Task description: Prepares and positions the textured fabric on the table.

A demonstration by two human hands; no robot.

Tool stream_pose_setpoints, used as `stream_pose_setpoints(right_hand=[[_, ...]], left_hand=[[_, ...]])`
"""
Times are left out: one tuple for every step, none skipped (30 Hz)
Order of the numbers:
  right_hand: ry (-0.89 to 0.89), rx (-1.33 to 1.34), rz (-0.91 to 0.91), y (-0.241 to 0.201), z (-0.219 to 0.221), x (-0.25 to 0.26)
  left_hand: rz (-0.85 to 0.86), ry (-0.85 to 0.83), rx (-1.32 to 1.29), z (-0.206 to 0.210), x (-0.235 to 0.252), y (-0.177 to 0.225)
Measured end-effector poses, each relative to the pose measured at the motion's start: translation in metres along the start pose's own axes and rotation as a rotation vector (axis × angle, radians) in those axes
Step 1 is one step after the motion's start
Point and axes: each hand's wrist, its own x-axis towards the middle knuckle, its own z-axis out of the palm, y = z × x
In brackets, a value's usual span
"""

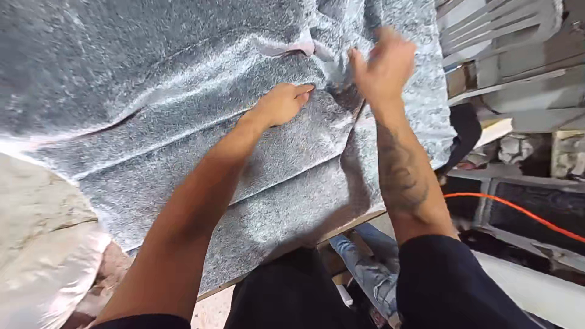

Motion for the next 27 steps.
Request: stream_pose_setpoints(right_hand=[[0.011,-0.017,0.022,0.009,0.003,0.016],[-0.006,0.021,0.008,0.022,0.013,0.031],[-0.04,0.069,-0.01,0.033,0.027,0.04],[-0.062,0.096,-0.019,0.042,0.038,0.039],[-0.111,0.121,-0.015,0.048,0.037,0.033],[-0.115,0.124,-0.015,0.057,0.03,0.028],[-0.09,0.127,-0.014,0.07,0.026,0.02],[-0.057,0.132,-0.004,0.085,0.026,0.019],[-0.019,0.151,0.009,0.093,0.032,0.022],[0.009,0.167,0.036,0.095,0.036,0.022],[0.063,0.175,0.046,0.088,0.035,0.028],[0.146,0.178,0.034,0.074,0.032,0.035],[0.204,0.179,-0.03,0.057,0.03,0.037],[0.215,0.197,-0.153,0.033,0.027,0.031],[0.185,0.222,-0.292,-0.001,0.022,0.016],[0.117,0.225,-0.435,-0.036,0.019,-0.007],[0.005,0.222,-0.564,-0.067,0.024,-0.036],[-0.094,0.234,-0.672,-0.092,0.038,-0.067],[-0.176,0.251,-0.736,-0.115,0.056,-0.09],[-0.237,0.262,-0.761,-0.134,0.07,-0.108],[-0.274,0.268,-0.763,-0.153,0.079,-0.12],[-0.286,0.272,-0.75,-0.174,0.085,-0.124],[-0.292,0.279,-0.736,-0.195,0.087,-0.126],[-0.296,0.294,-0.74,-0.217,0.088,-0.13],[-0.303,0.313,-0.762,-0.239,0.09,-0.136],[-0.301,0.324,-0.792,-0.263,0.095,-0.146],[-0.293,0.318,-0.82,-0.288,0.102,-0.16]], left_hand=[[-0.022,-0.02,0.024,0.001,0.012,0.006],[-0.044,-0.038,0.054,0.004,0.021,0.012],[-0.074,-0.058,0.081,0.006,0.026,0.02],[-0.104,-0.085,0.104,0.005,0.026,0.026],[-0.123,-0.104,0.121,0.003,0.027,0.03],[-0.141,-0.107,0.128,0.0,0.028,0.031],[-0.147,-0.093,0.116,0.0,0.03,0.029],[-0.136,-0.058,0.098,0.003,0.034,0.025],[-0.097,-0.014,0.079,0.008,0.037,0.019],[-0.034,0.015,0.048,0.018,0.038,0.016],[0.048,0.044,0.019,0.024,0.038,0.013],[0.127,0.079,-0.017,0.024,0.035,0.009],[0.191,0.137,-0.075,0.026,0.023,0.005],[0.224,0.206,-0.128,0.025,0.005,0.002],[0.233,0.259,-0.137,0.021,-0.019,-0.004],[0.229,0.302,-0.102,0.017,-0.048,-0.015],[0.187,0.334,-0.047,0.013,-0.085,-0.032],[0.101,0.352,0.009,0.007,-0.128,-0.052],[-0.011,0.354,0.037,-0.006,-0.171,-0.073],[-0.11,0.341,0.039,-0.018,-0.212,-0.092],[-0.181,0.346,0.048,-0.027,-0.251,-0.11],[-0.221,0.38,0.081,-0.036,-0.285,-0.129],[-0.241,0.431,0.113,-0.042,-0.314,-0.145],[-0.241,0.49,0.128,-0.047,-0.339,-0.161],[-0.239,0.539,0.122,-0.05,-0.36,-0.175],[-0.236,0.585,0.097,-0.053,-0.376,-0.187],[-0.235,0.635,0.054,-0.052,-0.39,-0.197]])
